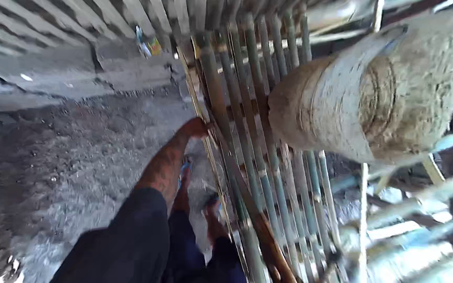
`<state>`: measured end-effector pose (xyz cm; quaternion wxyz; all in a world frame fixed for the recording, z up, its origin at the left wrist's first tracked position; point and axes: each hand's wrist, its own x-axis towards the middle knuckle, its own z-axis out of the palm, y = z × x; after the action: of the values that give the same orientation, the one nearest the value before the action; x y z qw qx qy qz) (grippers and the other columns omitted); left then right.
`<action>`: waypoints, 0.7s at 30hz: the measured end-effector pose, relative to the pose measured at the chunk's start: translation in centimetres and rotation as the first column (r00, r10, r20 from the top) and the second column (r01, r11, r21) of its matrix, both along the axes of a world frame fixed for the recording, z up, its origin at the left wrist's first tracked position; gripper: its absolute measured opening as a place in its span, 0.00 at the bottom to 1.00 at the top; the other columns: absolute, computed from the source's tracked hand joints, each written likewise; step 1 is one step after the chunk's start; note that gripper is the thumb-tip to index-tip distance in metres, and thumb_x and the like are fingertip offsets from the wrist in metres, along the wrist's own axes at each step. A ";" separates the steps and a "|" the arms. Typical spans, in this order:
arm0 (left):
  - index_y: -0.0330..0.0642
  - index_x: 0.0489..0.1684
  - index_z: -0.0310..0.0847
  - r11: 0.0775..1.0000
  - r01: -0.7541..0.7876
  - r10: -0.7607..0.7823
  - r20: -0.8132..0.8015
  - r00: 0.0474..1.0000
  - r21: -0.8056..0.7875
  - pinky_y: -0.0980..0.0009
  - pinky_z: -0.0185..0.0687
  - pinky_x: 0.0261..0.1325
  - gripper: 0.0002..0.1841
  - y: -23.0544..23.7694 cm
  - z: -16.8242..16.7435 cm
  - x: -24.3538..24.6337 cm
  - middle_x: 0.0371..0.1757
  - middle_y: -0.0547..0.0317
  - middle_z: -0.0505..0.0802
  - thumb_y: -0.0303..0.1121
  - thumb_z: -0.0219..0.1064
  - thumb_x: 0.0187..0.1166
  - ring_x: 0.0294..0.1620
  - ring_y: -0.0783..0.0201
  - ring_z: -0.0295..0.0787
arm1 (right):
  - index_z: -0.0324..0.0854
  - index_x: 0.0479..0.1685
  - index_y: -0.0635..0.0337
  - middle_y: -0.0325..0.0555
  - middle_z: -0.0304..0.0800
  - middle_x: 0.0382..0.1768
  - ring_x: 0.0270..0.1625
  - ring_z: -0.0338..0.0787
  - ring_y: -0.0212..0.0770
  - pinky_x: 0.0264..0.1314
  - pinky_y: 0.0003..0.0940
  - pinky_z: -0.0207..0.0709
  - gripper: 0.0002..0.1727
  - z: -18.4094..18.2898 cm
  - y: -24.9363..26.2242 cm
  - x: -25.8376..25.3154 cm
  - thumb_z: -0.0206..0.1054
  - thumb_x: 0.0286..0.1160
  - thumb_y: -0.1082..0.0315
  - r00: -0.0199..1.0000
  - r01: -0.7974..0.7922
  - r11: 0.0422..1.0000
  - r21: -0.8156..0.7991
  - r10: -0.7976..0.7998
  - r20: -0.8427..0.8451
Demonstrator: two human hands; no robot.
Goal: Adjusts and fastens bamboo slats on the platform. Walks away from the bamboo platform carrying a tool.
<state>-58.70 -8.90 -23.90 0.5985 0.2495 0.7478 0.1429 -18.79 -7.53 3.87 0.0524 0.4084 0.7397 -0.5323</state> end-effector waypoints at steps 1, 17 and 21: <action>0.29 0.35 0.88 0.998 -0.038 0.043 -0.090 0.995 0.055 0.38 0.84 0.46 0.16 0.5 0.0 -2.0 0.34 0.38 0.92 0.38 0.69 0.79 0.36 0.43 0.90 | 0.74 0.72 0.83 0.59 0.94 0.44 0.44 0.93 0.35 0.57 0.34 0.87 0.28 -2.8 2.0 -2.2 0.67 0.79 0.68 0.996 -0.054 0.999 0.000 0.054 -0.065; 0.33 0.36 0.85 0.999 -0.021 0.021 -0.015 1.000 -0.026 0.51 0.76 0.30 0.09 0.3 0.7 -1.7 0.25 0.49 0.85 0.33 0.71 0.75 0.23 0.54 0.78 | 0.83 0.65 0.76 0.37 0.94 0.30 0.27 0.87 0.18 0.34 0.19 0.86 0.26 -9.5 4.3 -8.0 0.69 0.71 0.64 0.975 -0.072 0.986 0.151 0.101 -0.199; 0.33 0.39 0.87 1.000 0.013 -0.014 -0.018 1.000 -0.021 0.53 0.76 0.29 0.10 0.4 0.8 -2.2 0.25 0.50 0.86 0.34 0.69 0.79 0.22 0.57 0.79 | 0.77 0.70 0.80 0.53 0.95 0.42 0.39 0.93 0.31 0.50 0.32 0.89 0.28 -3.7 1.6 -3.5 0.70 0.75 0.67 0.999 -0.011 0.999 -0.033 0.010 -0.035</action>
<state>-60.93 -8.50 -23.05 0.5952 0.2494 0.7529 0.1287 -22.29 -5.97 0.18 0.0491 0.3943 0.7336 -0.5514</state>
